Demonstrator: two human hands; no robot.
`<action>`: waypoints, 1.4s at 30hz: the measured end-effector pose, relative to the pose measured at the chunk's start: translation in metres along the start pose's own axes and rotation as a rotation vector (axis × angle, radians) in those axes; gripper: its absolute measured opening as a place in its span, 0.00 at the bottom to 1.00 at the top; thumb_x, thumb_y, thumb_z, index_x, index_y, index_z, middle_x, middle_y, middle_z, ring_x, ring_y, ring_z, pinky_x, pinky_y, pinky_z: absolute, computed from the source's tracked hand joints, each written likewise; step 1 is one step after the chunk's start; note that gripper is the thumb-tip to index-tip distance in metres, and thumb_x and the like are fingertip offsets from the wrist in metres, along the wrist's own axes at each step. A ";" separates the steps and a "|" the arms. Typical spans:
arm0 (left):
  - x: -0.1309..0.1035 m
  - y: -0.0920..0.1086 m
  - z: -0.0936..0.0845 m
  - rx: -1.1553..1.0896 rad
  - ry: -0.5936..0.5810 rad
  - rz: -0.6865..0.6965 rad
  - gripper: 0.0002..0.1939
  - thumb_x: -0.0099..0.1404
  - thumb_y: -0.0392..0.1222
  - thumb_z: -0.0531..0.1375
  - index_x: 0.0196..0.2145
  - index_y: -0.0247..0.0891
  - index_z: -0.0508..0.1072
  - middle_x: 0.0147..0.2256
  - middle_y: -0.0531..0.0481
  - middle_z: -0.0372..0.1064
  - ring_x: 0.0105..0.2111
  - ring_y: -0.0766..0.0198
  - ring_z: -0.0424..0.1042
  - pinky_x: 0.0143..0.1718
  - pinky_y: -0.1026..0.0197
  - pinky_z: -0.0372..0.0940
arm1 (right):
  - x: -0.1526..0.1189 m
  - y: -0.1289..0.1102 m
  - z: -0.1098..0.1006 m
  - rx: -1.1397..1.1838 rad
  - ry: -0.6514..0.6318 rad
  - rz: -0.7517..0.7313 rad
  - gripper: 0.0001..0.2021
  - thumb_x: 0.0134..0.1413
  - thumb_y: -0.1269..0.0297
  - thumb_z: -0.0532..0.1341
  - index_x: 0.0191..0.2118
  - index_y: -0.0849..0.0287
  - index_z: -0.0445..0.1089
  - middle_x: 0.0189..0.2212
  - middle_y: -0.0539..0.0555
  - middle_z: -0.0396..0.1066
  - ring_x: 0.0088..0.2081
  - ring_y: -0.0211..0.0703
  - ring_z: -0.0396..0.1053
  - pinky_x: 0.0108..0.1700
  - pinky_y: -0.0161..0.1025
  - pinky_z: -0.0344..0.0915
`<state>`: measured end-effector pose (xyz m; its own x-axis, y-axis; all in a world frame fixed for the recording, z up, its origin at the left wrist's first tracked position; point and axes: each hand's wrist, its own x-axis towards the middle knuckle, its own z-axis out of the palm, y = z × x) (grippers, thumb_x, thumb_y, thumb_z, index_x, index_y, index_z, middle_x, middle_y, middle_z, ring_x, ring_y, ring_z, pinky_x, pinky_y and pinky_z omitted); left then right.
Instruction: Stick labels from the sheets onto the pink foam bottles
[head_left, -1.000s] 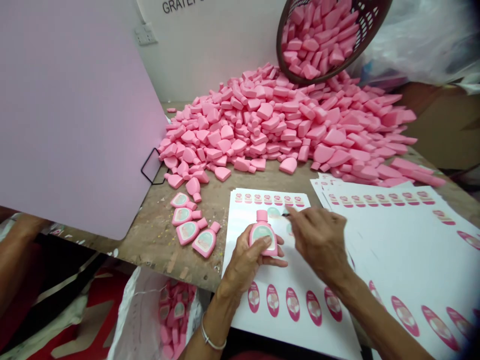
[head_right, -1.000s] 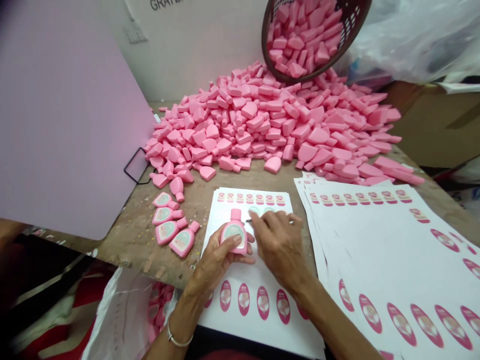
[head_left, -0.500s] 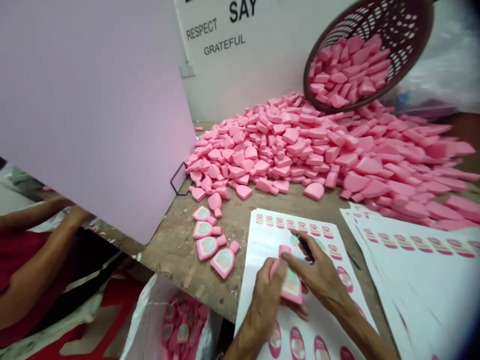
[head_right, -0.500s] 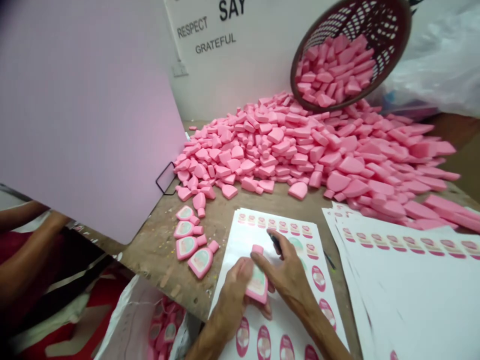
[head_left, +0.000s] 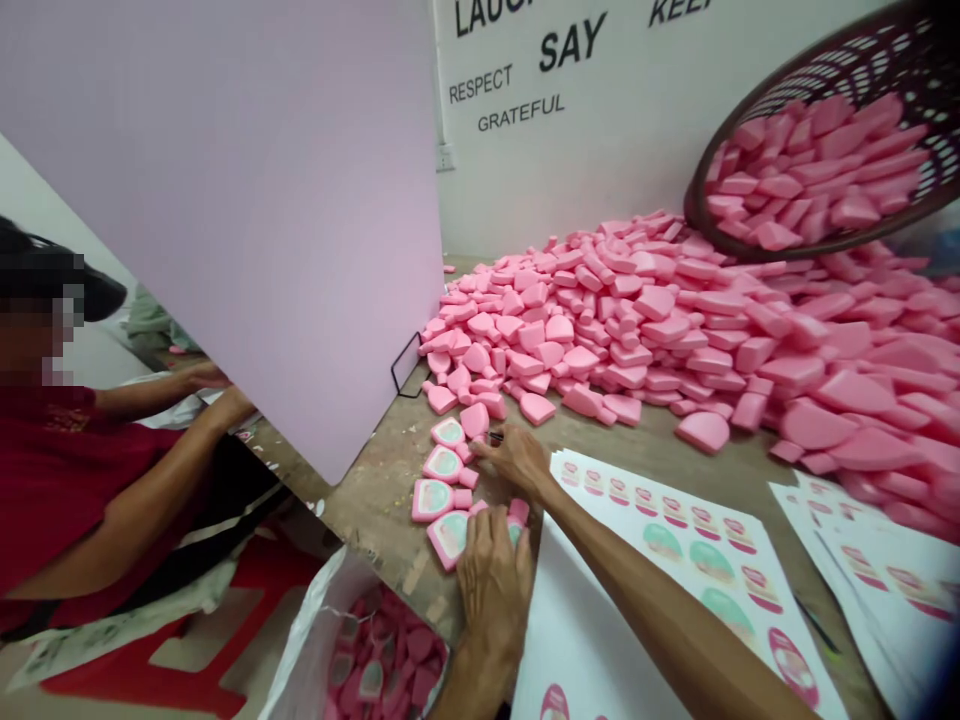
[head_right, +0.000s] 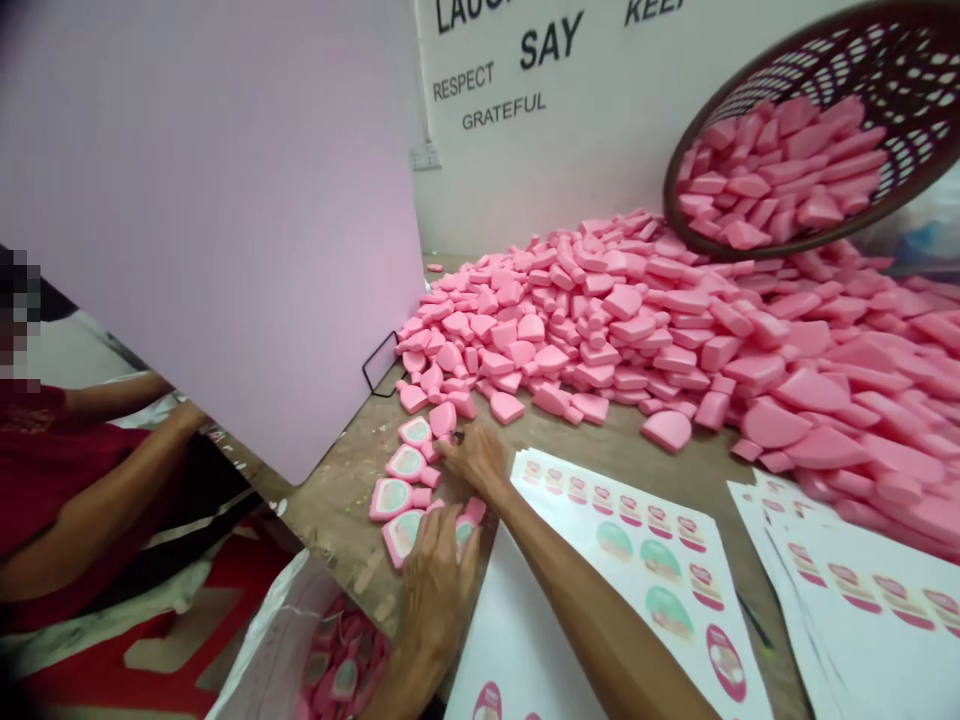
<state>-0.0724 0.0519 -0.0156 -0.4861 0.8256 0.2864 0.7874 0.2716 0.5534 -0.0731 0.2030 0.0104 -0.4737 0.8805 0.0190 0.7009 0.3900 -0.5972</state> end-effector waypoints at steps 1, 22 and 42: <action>0.001 -0.004 -0.001 0.023 0.031 0.017 0.15 0.66 0.36 0.50 0.48 0.34 0.69 0.44 0.36 0.69 0.48 0.48 0.67 0.45 0.47 0.65 | 0.005 -0.005 0.004 -0.009 -0.015 0.005 0.17 0.50 0.51 0.58 0.32 0.60 0.73 0.27 0.58 0.74 0.29 0.44 0.70 0.27 0.35 0.56; -0.037 0.075 -0.025 -0.972 -1.159 -0.310 0.16 0.59 0.51 0.59 0.37 0.34 0.69 0.28 0.47 0.73 0.21 0.67 0.69 0.20 0.67 0.62 | -0.214 0.128 -0.150 0.348 -0.243 -0.027 0.11 0.56 0.57 0.56 0.42 0.54 0.69 0.36 0.50 0.72 0.36 0.41 0.69 0.38 0.36 0.65; 0.020 0.096 0.061 -1.102 -0.631 -0.345 0.23 0.56 0.56 0.61 0.39 0.33 0.66 0.32 0.47 0.68 0.27 0.58 0.77 0.24 0.63 0.70 | -0.149 0.175 -0.091 -0.315 0.398 0.057 0.09 0.59 0.64 0.52 0.34 0.59 0.68 0.33 0.56 0.72 0.38 0.47 0.64 0.42 0.42 0.51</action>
<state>0.0169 0.1246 -0.0044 -0.1031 0.9645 -0.2432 -0.2070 0.2184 0.9537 0.1681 0.1648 -0.0241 -0.2332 0.9133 0.3338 0.8754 0.3466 -0.3368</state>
